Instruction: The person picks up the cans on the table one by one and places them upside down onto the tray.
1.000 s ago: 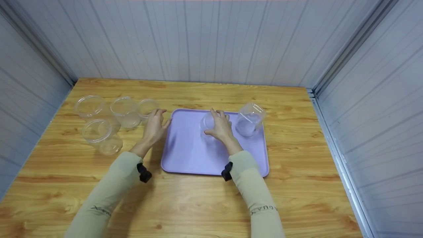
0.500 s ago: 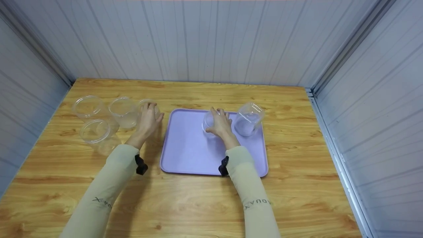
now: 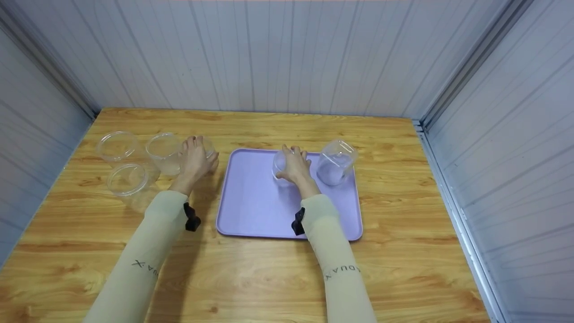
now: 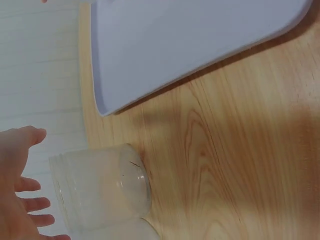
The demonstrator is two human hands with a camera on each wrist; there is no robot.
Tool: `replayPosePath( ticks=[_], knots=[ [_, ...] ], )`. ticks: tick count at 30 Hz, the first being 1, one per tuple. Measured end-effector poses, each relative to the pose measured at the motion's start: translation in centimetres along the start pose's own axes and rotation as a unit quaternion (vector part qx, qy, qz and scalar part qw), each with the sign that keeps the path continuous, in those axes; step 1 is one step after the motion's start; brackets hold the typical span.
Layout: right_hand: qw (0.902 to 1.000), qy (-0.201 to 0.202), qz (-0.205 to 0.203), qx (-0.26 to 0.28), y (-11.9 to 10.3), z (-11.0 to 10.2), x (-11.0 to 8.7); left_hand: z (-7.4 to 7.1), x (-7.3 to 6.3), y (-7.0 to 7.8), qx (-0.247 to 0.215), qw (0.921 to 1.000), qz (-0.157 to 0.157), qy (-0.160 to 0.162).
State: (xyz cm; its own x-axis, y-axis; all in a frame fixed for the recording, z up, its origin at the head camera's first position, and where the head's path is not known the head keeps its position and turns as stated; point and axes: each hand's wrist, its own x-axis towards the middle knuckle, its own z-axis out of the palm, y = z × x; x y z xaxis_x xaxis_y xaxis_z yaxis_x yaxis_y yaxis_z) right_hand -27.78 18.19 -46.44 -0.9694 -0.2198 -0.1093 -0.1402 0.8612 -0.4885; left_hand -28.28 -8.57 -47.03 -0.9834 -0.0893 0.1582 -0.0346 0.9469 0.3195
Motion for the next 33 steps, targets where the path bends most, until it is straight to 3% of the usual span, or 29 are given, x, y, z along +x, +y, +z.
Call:
replayPosePath(
  ticks=[8,11,19,27,33],
  knots=[
    [0.9998,-0.016,0.014,-0.006,-0.1,-0.3,0.2,0.1,1.0,-0.5,0.005,0.9974,-0.002,-0.073],
    [0.9997,-0.021,0.015,-0.006,0.0,-0.3,0.3,0.3,1.3,-0.6,0.010,0.9969,0.004,-0.078],
    [0.9994,-0.024,0.022,-0.012,-0.1,-0.2,0.7,0.2,2.0,-0.6,0.074,0.9922,0.016,-0.099],
    [0.9994,-0.025,0.022,-0.012,0.1,-0.1,0.9,-0.3,2.5,-0.8,0.064,0.9894,0.001,-0.130],
    [0.9993,-0.027,0.021,-0.012,0.2,0.0,1.0,-0.7,2.5,-1.2,0.061,0.9895,0.005,-0.131]
  ],
)
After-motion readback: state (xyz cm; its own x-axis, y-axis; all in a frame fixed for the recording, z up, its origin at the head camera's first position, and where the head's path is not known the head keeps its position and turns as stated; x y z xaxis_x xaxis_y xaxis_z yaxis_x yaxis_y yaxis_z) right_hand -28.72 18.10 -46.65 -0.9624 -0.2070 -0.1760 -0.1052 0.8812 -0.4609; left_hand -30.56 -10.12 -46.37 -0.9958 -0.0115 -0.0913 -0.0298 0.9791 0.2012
